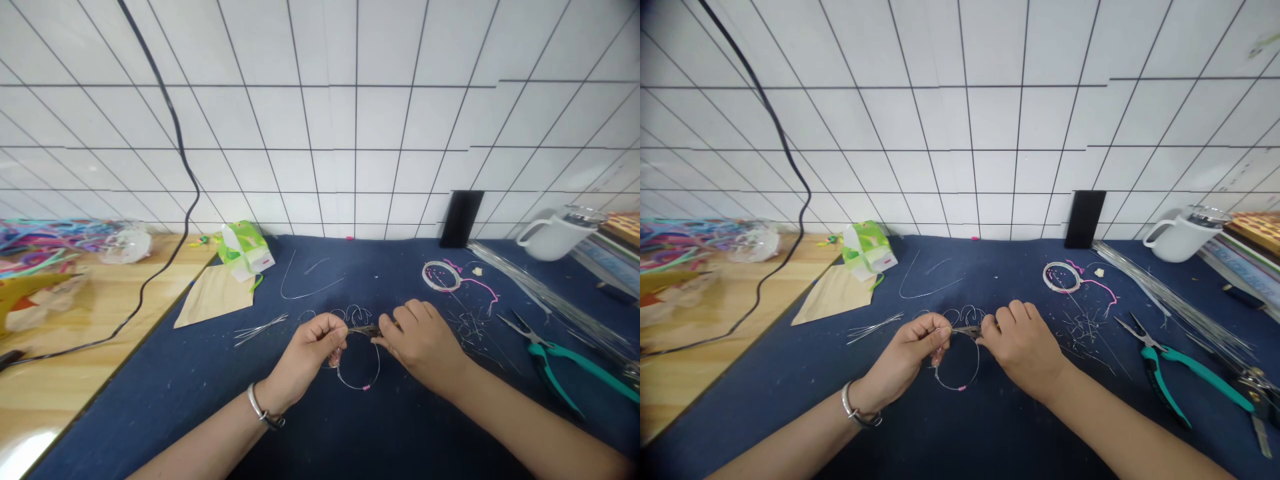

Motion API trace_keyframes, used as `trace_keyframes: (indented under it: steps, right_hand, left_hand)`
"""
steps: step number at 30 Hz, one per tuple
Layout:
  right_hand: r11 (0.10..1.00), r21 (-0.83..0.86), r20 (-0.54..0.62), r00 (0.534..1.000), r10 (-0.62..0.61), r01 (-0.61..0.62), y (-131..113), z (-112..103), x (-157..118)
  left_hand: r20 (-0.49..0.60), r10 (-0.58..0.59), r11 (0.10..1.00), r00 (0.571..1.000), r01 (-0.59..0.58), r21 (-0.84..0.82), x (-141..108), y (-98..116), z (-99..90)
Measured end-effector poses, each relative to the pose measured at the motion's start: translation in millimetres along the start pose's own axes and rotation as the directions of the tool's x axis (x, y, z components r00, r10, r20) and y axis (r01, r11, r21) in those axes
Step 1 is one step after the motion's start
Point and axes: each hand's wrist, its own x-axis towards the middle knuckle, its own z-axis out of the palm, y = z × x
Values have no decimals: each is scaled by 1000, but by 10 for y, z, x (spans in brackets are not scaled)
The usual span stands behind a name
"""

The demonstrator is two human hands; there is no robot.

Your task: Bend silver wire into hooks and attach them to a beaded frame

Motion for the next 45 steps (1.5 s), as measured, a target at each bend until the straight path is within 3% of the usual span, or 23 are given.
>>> trace_keyframes:
  steps: [13,22,27,45]
  right_hand:
    - [998,58,27,999,29,-30,-11,8,8]
    - [982,152,60,992,106,-115,-2,34,25]
    - [990,107,43,996,83,-87,-24,19,34]
    - [1000,12,-7,1000,11,-10,-3,21,6]
  left_hand:
    - [40,-56,998,998,56,21,-3,-33,1]
    - [-29,24,998,999,-22,53,8,-31,-25]
    - [-38,41,996,998,-38,75,8,-23,-34]
    - [3,-11,997,1000,12,-78,-4,11,5]
